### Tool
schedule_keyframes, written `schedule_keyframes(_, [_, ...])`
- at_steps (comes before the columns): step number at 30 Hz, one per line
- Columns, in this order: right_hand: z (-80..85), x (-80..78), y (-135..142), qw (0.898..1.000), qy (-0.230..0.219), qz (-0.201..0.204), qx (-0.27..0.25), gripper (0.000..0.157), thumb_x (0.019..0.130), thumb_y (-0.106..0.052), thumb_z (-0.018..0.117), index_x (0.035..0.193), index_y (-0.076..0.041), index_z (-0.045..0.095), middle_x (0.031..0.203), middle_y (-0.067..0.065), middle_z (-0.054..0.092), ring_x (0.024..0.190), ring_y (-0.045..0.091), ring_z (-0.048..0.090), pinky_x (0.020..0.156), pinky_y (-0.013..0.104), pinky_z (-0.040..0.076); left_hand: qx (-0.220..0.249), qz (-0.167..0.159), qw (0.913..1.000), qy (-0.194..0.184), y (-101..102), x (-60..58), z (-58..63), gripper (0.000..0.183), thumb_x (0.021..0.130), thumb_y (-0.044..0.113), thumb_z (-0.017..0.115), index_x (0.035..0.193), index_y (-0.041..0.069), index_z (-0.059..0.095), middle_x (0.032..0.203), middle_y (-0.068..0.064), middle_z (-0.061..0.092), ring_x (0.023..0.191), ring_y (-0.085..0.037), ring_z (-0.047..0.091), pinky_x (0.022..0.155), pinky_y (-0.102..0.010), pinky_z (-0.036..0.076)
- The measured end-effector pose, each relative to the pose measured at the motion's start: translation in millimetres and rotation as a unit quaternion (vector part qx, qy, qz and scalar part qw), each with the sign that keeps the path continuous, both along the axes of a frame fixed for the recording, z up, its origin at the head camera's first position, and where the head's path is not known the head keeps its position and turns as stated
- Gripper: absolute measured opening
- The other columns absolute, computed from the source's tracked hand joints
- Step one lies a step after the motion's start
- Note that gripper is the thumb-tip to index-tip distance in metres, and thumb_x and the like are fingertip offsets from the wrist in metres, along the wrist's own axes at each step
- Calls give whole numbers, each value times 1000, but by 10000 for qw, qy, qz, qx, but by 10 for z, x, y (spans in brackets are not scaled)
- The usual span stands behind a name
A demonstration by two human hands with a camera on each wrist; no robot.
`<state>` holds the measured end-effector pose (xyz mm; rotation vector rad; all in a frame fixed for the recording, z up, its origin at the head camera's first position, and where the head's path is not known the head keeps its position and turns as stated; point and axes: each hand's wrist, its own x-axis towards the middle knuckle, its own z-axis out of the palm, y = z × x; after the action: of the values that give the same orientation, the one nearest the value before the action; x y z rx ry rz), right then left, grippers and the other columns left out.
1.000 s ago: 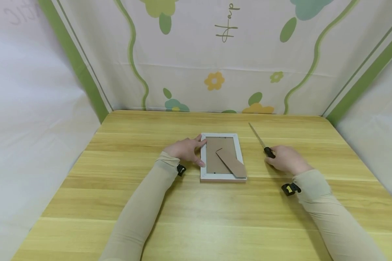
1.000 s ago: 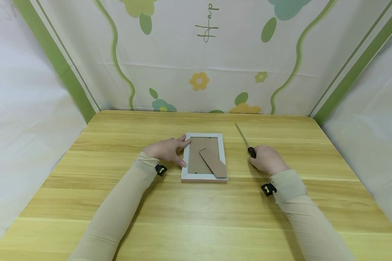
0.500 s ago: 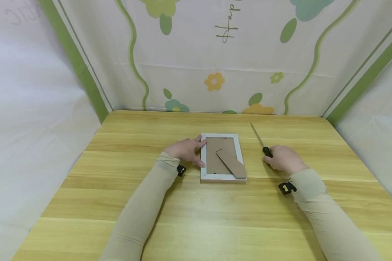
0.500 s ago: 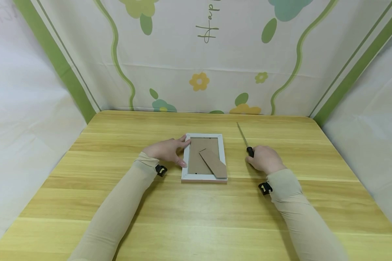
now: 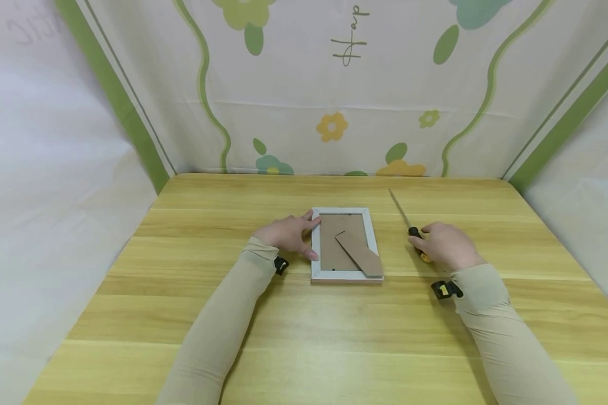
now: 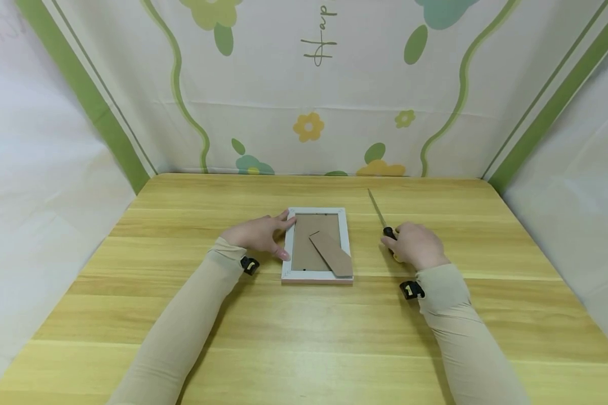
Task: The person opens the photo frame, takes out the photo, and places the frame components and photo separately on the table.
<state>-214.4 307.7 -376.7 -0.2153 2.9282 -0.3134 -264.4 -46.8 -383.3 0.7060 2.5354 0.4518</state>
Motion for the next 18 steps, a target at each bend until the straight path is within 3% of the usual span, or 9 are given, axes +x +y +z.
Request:
schedule_keyframes(6, [23, 20, 58, 9996, 112, -136, -214, 69, 101, -47, 50, 135, 13, 52, 135, 34, 51, 120, 55, 48, 93, 65, 43, 37, 48, 10000, -13, 21, 3, -6, 103, 80, 48, 77, 159, 27, 15, 165, -3, -2, 147, -43, 10, 115, -59, 18])
schedule_keyframes(12, [150, 58, 124, 9988, 335, -266, -254, 70, 101, -52, 47, 135, 9, 54, 134, 33, 52, 117, 56, 50, 88, 64, 45, 73, 61, 9999, -31, 19, -5, -4, 103, 80, 47, 78, 159, 27, 16, 165, -3, -2, 147, -42, 10, 115, -59, 17])
schedule_keyframes(15, [216, 75, 125, 9977, 521, -280, -331, 65, 101, -50, 48, 134, 6, 56, 127, 32, 58, 107, 51, 59, 80, 60, 50, 88, 79, 9999, -50, 17, 0, 5, 102, 80, 46, 78, 159, 27, 16, 165, -2, -2, 147, -42, 10, 115, -60, 16])
schedule_keyframes(18, [274, 99, 105, 9954, 763, -303, -495, 59, 102, -45, 50, 132, 5, 58, 111, 26, 68, 85, 37, 66, 67, 49, 52, 91, 79, 9999, -60, 23, 7, 18, 102, 80, 46, 78, 159, 26, 16, 165, -2, -1, 147, -42, 10, 114, -60, 16])
